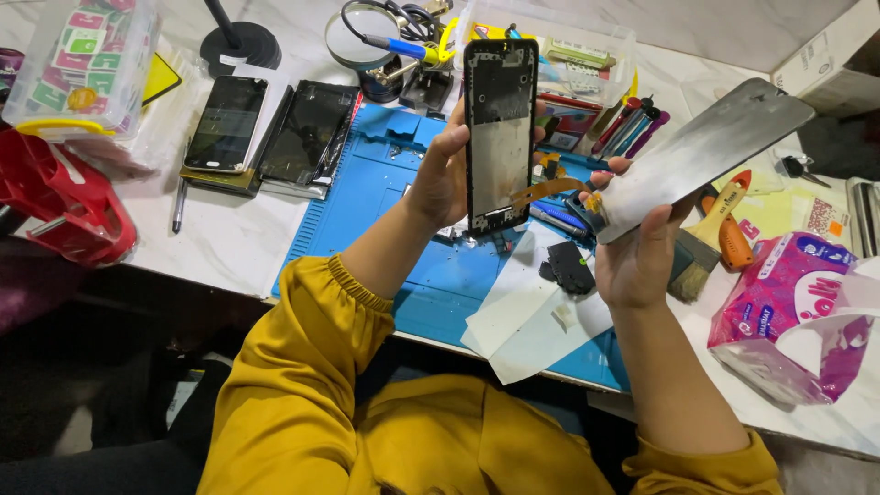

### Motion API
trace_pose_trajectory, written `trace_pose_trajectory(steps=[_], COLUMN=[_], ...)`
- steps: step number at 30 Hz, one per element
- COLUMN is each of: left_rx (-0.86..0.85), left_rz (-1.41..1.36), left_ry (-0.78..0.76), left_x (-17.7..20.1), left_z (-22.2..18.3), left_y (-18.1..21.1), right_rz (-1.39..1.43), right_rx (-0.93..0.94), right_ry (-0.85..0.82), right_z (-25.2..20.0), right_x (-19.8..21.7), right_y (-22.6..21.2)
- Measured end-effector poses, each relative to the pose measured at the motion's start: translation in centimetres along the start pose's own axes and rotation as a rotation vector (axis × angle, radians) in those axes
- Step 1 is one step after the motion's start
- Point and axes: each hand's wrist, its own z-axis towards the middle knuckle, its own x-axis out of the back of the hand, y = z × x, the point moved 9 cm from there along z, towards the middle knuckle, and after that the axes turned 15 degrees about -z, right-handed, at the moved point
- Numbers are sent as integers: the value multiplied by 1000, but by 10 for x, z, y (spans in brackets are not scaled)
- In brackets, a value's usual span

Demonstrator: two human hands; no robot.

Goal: Repairing a mobile phone by cleaning components and assembling the internal chassis and battery.

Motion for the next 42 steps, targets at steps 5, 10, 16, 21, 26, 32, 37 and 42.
trace_pose_trajectory(steps=[5, 10, 16, 21, 26, 32, 37, 42], left_rx=[-69, -113, -230, -282, -315, -356, -362, -406], left_rz=[100, 140, 131, 131, 106, 34, 32, 45], left_ry=[4, -23, -17, 60, 98, 189, 200, 151], left_x=[-3, -5, 1, 5, 20, 23, 23, 19], left_z=[-1, -1, -2, -4, -6, -5, -6, -7], left_y=[8, 12, 21, 29, 32, 36, 37, 42], right_rz=[-80, -68, -121, -202, -187, -184, -175, -243], right_rx=[129, 95, 138, 148, 136, 155, 128, 158], right_ry=[-103, -89, -92, -64, -59, -57, -33, -23], right_z=[-4, -4, -3, -2, -1, -1, -2, -2], right_x=[-10, -7, -11, -10, -9, -6, -5, -8], right_y=[-9, -4, -9, -11, -8, -8, -6, -11])
